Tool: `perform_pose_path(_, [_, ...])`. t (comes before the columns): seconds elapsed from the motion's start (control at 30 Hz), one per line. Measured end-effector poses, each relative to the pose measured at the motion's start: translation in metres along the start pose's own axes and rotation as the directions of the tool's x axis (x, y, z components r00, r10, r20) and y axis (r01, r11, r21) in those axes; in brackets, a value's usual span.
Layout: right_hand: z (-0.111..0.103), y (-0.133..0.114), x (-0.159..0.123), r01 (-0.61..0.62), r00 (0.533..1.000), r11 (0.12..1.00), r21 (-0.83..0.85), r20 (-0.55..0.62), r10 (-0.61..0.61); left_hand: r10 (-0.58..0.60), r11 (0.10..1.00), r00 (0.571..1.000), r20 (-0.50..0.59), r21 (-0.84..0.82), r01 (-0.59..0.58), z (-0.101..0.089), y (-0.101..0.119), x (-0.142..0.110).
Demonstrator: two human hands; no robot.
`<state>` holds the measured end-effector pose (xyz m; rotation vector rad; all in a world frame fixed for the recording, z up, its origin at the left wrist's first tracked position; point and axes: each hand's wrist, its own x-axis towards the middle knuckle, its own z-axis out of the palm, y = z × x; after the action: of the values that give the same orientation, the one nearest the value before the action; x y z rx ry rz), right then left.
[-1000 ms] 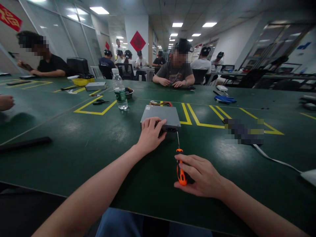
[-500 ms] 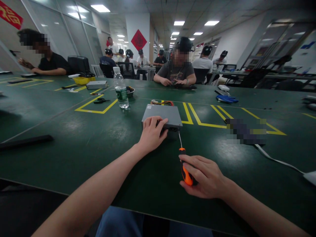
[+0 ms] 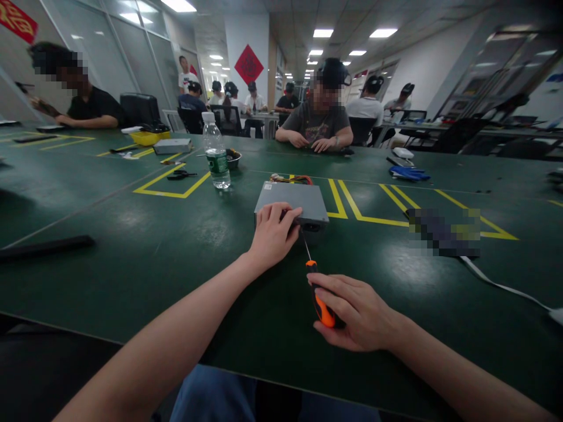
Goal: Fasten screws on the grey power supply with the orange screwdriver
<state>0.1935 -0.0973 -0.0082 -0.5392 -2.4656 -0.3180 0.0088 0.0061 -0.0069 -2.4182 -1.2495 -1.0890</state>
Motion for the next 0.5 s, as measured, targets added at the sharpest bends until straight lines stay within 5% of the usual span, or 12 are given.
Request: perform_pose_path(0.5, [-0.001,-0.004,0.011,0.022,0.998,0.995,-0.094,0.064,-0.017,-0.002,1.000,1.000,0.012,-0.012,0.002,0.000,0.000,-0.001])
